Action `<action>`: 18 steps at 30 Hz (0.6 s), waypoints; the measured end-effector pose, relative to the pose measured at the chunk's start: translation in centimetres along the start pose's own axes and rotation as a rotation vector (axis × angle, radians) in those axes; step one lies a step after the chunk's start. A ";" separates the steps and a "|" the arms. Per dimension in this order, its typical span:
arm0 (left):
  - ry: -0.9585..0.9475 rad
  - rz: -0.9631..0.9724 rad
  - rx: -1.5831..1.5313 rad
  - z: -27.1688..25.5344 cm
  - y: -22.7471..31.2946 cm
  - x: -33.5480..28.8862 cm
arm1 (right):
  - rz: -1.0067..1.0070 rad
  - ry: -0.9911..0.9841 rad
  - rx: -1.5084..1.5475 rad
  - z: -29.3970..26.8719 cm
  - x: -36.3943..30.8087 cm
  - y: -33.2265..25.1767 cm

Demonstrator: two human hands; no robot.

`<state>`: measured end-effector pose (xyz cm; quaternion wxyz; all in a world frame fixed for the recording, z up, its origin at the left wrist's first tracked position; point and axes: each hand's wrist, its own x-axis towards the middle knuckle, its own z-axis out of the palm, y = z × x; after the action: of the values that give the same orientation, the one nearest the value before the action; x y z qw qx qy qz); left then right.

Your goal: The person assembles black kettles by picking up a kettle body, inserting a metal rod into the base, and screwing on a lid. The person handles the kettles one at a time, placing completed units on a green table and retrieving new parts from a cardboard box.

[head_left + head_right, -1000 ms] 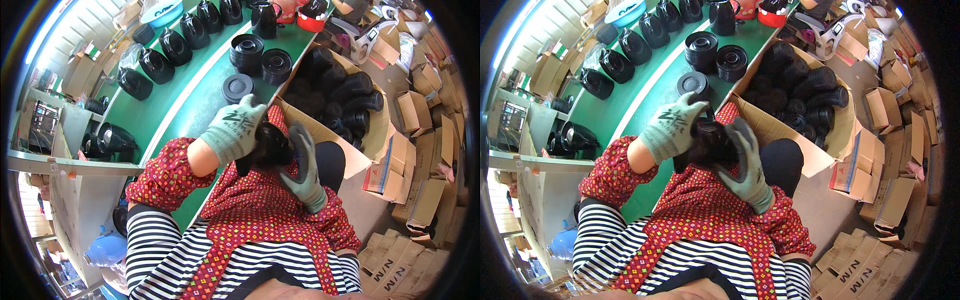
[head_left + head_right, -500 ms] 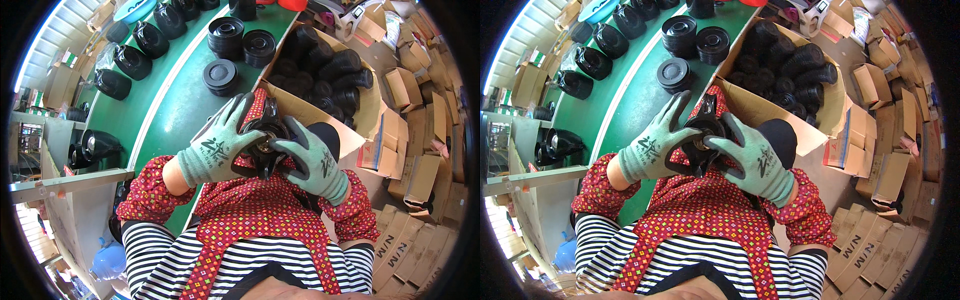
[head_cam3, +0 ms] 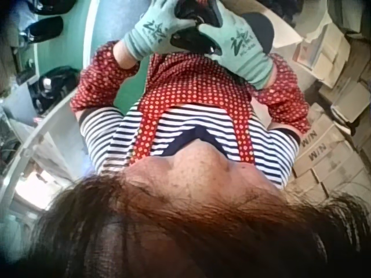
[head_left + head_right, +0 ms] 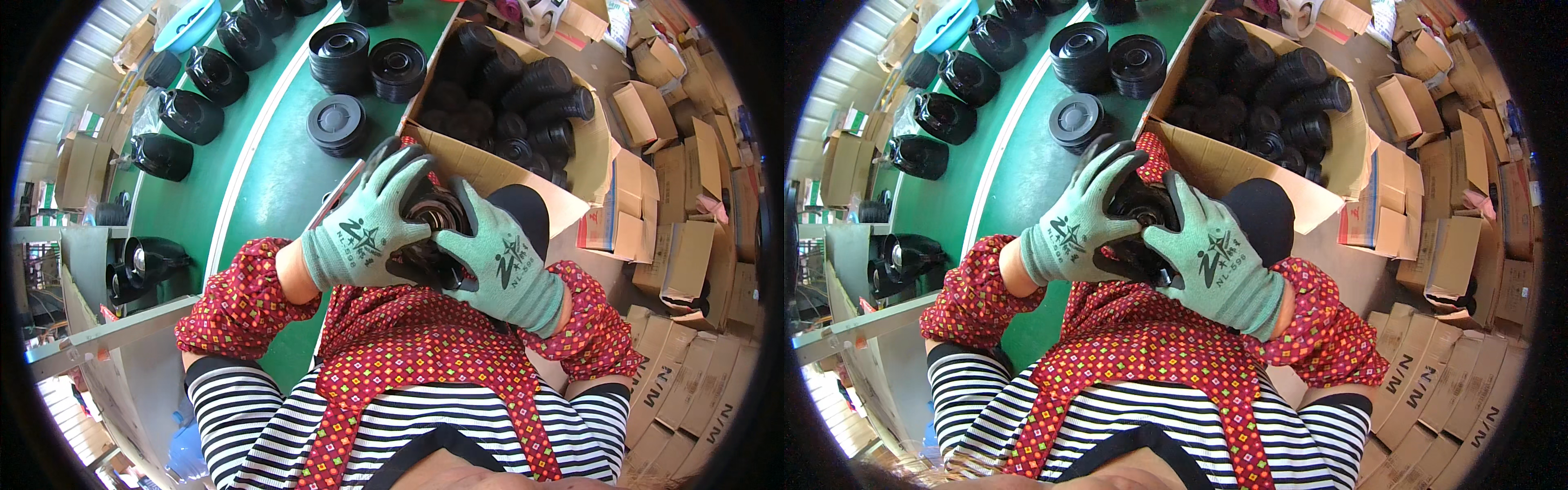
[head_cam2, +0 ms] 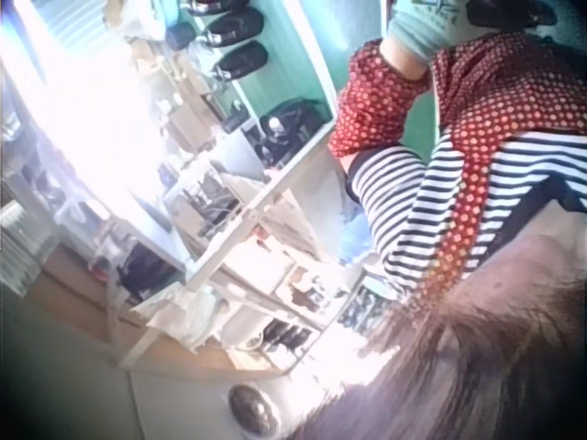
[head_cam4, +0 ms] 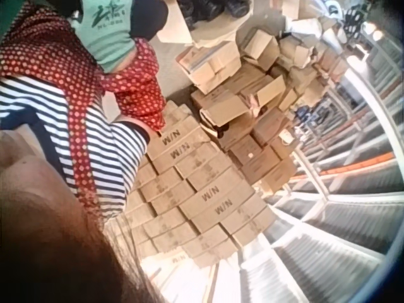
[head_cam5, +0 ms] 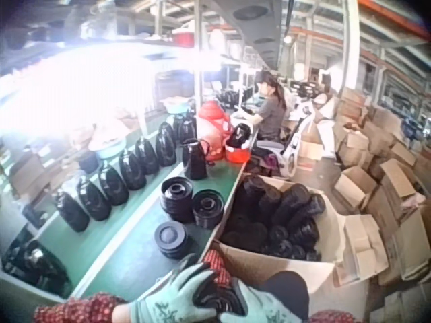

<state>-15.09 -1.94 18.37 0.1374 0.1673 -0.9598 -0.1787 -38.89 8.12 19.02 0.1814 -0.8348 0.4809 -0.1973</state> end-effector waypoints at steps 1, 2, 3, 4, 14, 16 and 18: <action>0.040 -0.012 0.011 0.0 0.4 0.2 | -0.002 -0.001 -0.030 -0.3 0.1 0.1; 0.081 -0.025 0.021 -0.1 0.8 0.5 | 0.002 -0.055 -0.083 -1.5 0.0 0.2; 0.102 -0.048 0.087 -0.7 1.4 0.8 | -0.030 -0.017 -0.150 -1.8 -0.1 1.0; 0.087 -0.076 0.055 -0.9 1.4 1.0 | -0.063 0.021 -0.218 -2.0 -0.2 1.6; -0.076 -0.061 0.086 -2.0 2.4 0.4 | 0.101 -0.076 -0.027 -1.8 -0.7 -1.1; -0.121 -0.057 0.016 -0.9 1.9 0.4 | 0.129 -0.015 -0.072 0.2 -0.8 -0.9; -0.126 -0.050 0.016 -0.8 1.7 0.2 | 0.092 0.031 -0.069 0.8 -1.0 -0.5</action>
<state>-15.52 -0.73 19.84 0.0707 0.1805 -0.9635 -0.1845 -38.54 9.34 18.43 0.1538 -0.8143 0.5282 -0.1851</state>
